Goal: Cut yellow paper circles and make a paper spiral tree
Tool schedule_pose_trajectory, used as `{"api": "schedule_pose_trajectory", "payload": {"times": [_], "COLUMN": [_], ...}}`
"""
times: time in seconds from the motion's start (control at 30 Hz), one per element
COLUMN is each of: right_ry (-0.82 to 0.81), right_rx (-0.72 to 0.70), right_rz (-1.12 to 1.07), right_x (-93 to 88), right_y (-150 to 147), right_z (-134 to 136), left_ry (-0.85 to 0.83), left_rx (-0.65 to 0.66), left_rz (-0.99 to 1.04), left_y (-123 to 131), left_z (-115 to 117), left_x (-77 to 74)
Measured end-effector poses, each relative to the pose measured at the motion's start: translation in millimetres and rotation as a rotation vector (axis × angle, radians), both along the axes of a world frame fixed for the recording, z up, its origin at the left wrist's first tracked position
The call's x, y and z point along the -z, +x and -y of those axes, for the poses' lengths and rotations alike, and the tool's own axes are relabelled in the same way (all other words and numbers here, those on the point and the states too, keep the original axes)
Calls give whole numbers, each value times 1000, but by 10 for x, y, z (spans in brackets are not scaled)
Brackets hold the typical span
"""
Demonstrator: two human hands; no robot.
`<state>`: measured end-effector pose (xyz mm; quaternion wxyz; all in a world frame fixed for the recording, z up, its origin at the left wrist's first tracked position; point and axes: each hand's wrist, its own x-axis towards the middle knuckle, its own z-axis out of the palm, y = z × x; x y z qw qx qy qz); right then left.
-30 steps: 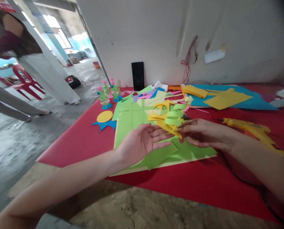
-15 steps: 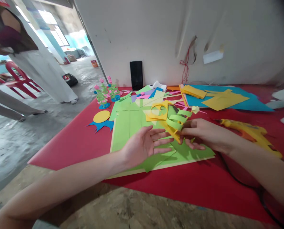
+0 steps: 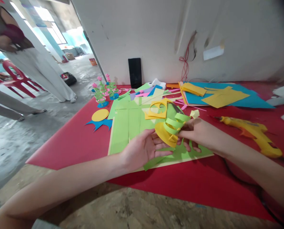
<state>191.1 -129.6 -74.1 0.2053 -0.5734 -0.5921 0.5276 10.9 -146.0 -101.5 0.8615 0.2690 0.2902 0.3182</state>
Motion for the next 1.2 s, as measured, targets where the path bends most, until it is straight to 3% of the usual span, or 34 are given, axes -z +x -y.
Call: {"api": "schedule_pose_trajectory", "payload": {"times": [0.23,0.6,0.97,1.03,1.13,1.2], "right_ry": [24,79,154,282,633,841], "right_rx": [10,-23,6,61,197,180], "right_rz": [143,167,275,339,454,445], "right_x": [-128,73,74,13,-133,-232], "right_y": [-80,-38,4,51,126,164], "right_z": [60,25,7,9,68,125], "left_ry": [29,-51,-139,-124,-111,-118], "left_rx": [12,3,-75,-71,-66,-60], "left_rz": [-70,3,7,22,26,49], "left_y": [1,-4,15,6,-8,-17], "left_z": [-21,15,5,-4,-11,-14], "left_x": [-17,-12,-31,-27,-22,-21]}}
